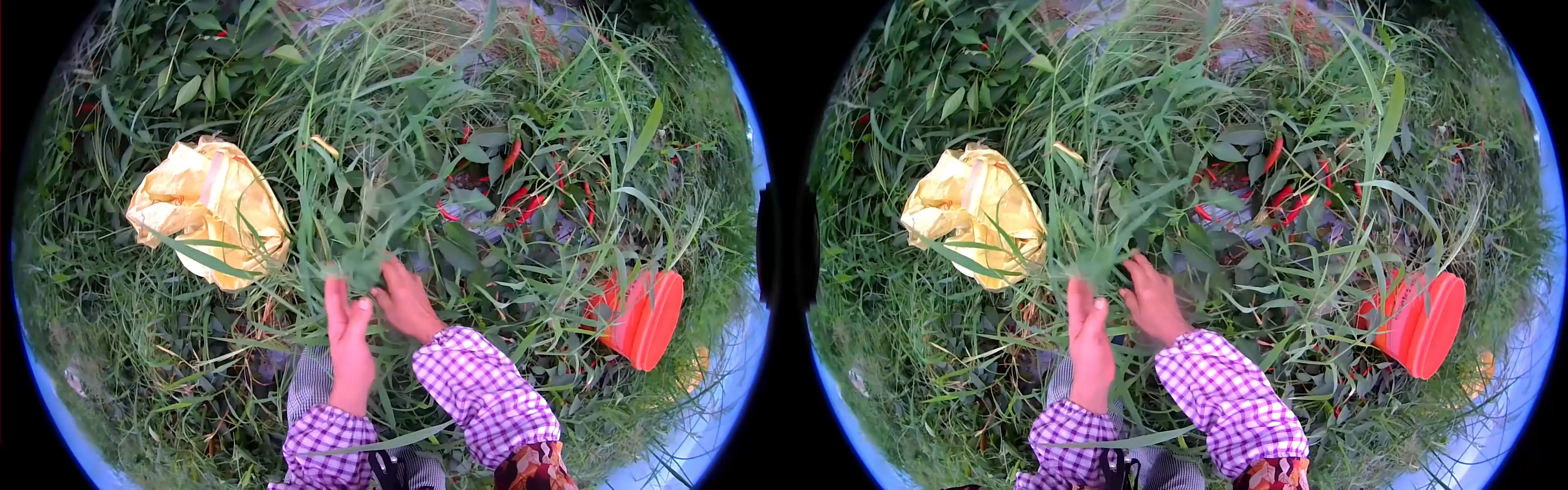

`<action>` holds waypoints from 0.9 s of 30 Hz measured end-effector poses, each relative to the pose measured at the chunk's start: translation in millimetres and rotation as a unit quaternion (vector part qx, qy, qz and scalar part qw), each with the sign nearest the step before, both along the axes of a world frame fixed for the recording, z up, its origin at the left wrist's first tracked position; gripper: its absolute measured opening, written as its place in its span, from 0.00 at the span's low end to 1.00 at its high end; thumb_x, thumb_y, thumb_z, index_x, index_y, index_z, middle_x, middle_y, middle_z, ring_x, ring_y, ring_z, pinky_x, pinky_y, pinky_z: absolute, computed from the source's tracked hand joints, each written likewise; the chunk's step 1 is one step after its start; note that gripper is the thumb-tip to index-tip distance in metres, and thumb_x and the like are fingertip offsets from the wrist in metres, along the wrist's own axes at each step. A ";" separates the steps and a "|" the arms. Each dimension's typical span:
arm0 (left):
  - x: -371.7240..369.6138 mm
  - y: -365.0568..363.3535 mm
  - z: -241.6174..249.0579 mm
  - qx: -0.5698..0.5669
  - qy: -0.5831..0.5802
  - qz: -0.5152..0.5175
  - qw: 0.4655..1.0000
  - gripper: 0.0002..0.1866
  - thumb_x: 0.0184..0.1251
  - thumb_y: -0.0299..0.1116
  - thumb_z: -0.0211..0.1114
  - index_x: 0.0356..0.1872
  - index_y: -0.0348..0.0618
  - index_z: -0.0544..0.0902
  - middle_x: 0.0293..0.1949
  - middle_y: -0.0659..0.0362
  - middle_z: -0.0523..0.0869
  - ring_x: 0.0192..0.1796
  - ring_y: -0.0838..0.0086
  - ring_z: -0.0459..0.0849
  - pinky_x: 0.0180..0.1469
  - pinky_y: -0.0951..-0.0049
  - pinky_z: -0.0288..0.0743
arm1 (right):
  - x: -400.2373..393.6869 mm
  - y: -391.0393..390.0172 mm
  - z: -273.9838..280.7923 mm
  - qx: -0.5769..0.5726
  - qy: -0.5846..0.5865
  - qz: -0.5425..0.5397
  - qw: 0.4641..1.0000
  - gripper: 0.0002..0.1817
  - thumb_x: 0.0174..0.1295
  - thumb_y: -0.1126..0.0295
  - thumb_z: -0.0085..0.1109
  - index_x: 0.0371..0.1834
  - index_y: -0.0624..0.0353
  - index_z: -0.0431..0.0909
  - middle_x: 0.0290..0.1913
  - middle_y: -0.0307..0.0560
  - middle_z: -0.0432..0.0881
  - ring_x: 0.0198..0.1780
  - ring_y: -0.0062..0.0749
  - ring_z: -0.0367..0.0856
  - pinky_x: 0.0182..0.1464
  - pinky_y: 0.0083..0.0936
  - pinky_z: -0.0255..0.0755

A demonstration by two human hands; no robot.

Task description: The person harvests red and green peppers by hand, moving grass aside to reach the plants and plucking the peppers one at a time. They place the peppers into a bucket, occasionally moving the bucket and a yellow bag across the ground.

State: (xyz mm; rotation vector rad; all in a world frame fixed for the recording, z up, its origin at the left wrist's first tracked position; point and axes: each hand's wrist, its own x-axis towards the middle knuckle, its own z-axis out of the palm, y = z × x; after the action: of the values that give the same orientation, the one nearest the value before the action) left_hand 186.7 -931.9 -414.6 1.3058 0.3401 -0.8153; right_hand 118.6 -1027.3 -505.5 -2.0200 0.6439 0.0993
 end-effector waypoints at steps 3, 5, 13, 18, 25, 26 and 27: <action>7.4 -2.0 -1.8 0.049 -0.016 0.016 0.999 0.35 0.72 0.29 0.54 0.77 0.46 0.50 0.78 0.56 0.48 0.79 0.64 0.46 0.76 0.62 0.44 | 5.1 -23.4 -1.9 0.018 0.020 -0.025 0.999 0.31 0.62 0.68 0.59 0.67 0.62 0.62 0.69 0.59 0.65 0.67 0.54 0.68 0.64 0.44 0.64; 8.6 -2.3 -7.0 0.044 0.007 0.042 0.998 0.35 0.73 0.29 0.53 0.77 0.45 0.50 0.78 0.56 0.48 0.79 0.64 0.46 0.76 0.62 0.44 | 11.2 -41.3 3.0 0.012 0.023 -0.032 0.999 0.29 0.59 0.71 0.61 0.65 0.62 0.65 0.64 0.62 0.70 0.66 0.57 0.68 0.65 0.39 0.66; 20.7 5.1 -22.0 0.146 0.062 -0.027 0.987 0.16 0.71 0.40 0.59 0.53 0.42 0.81 0.55 0.55 0.84 0.52 0.72 0.83 0.51 0.72 0.74 | 3.3 -134.7 -19.6 -0.102 0.151 -0.312 0.933 0.18 0.62 0.59 0.65 0.45 0.63 0.81 0.35 0.50 0.85 0.36 0.31 0.83 0.42 0.29 0.75; 26.3 6.6 -18.8 0.014 0.163 -0.177 0.970 0.14 0.69 0.34 0.62 0.50 0.39 0.83 0.50 0.57 0.86 0.48 0.74 0.85 0.45 0.78 0.75 | 46.2 -138.1 -43.0 0.270 -0.086 -0.336 0.898 0.30 0.68 0.63 0.59 0.70 0.59 0.61 0.62 0.43 0.74 0.61 0.30 0.71 0.65 0.29 0.62; 30.1 -9.9 -10.4 0.048 -0.016 -0.145 0.988 0.31 0.65 0.25 0.62 0.70 0.45 0.68 0.70 0.58 0.64 0.65 0.70 0.71 0.60 0.74 0.73 | 51.0 -30.2 -18.7 -0.050 -0.067 0.043 0.996 0.29 0.54 0.79 0.57 0.63 0.55 0.71 0.52 0.54 0.78 0.53 0.51 0.77 0.56 0.38 0.72; 27.3 -8.1 -16.6 0.032 -0.038 -0.141 0.989 0.31 0.65 0.25 0.63 0.70 0.49 0.68 0.70 0.58 0.63 0.68 0.70 0.67 0.61 0.75 0.71 | 49.0 -28.0 -14.7 0.010 -0.066 0.033 0.997 0.29 0.54 0.79 0.57 0.63 0.56 0.71 0.52 0.54 0.78 0.53 0.51 0.77 0.57 0.38 0.71; 27.1 -7.1 -16.7 0.043 -0.022 -0.148 0.988 0.31 0.65 0.25 0.62 0.70 0.50 0.68 0.70 0.59 0.63 0.68 0.71 0.66 0.64 0.73 0.68 | 46.5 -25.8 -9.9 0.071 -0.064 0.022 0.995 0.28 0.54 0.79 0.57 0.63 0.56 0.71 0.52 0.55 0.78 0.54 0.50 0.77 0.57 0.38 0.71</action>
State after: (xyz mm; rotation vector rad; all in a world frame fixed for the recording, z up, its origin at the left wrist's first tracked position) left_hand 213.8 -939.0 -431.3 1.4754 0.1474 -1.0276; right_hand 165.1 -1053.1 -515.4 -1.8872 0.4975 0.0402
